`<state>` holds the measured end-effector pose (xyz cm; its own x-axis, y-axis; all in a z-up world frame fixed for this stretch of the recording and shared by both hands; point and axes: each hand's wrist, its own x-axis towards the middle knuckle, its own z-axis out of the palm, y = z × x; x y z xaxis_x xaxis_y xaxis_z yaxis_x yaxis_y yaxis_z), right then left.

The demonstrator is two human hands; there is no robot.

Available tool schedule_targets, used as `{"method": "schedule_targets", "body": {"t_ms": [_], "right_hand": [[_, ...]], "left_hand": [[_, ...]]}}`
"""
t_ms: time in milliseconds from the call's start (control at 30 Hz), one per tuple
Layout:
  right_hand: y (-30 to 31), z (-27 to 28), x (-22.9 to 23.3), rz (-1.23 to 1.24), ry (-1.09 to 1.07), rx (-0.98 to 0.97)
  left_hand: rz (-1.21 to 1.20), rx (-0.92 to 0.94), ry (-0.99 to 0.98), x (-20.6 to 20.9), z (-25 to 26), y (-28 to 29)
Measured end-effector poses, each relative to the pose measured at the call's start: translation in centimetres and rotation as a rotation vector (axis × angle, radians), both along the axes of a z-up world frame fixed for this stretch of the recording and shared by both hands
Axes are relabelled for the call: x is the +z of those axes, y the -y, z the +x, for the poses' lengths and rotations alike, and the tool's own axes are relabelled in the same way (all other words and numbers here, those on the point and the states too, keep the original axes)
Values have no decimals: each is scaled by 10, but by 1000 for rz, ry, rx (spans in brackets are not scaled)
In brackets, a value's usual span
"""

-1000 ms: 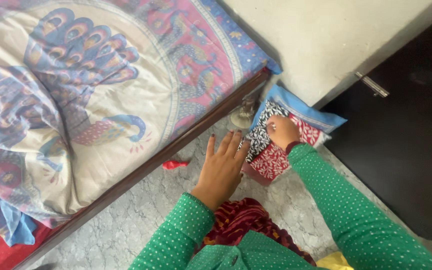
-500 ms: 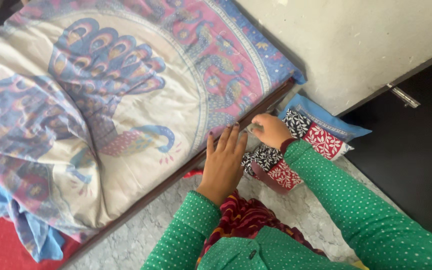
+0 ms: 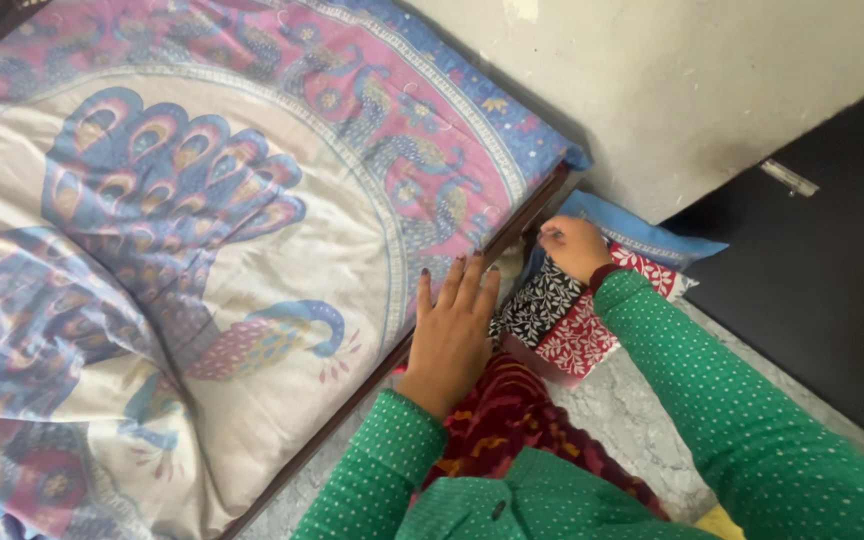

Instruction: The person folds a large patterned bedsheet on a red mattress, smoothing and aligning the fabric. They also handle and place two patterned pillows at the head of the bed.

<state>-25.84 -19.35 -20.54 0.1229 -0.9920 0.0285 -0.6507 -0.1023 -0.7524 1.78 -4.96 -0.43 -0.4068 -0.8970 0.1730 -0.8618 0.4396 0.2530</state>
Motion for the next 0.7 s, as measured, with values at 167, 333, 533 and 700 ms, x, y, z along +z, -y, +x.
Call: {"method": "schedule_targets", "body": {"t_ms": [167,333,533,700], "right_hand": [[39,-31,-53,53,-55,-188],[63,-55,-92,8,-179,-281],[97,-76,-110,-31,-422,-239],[126,-73,-107,242,-656,-186]], "left_hand": [[95,-2,23,5,0,21],[81,-4,35,4,-10,46],[166,25,41,5,-20,62],[292,55,32,4,-16,66]]}}
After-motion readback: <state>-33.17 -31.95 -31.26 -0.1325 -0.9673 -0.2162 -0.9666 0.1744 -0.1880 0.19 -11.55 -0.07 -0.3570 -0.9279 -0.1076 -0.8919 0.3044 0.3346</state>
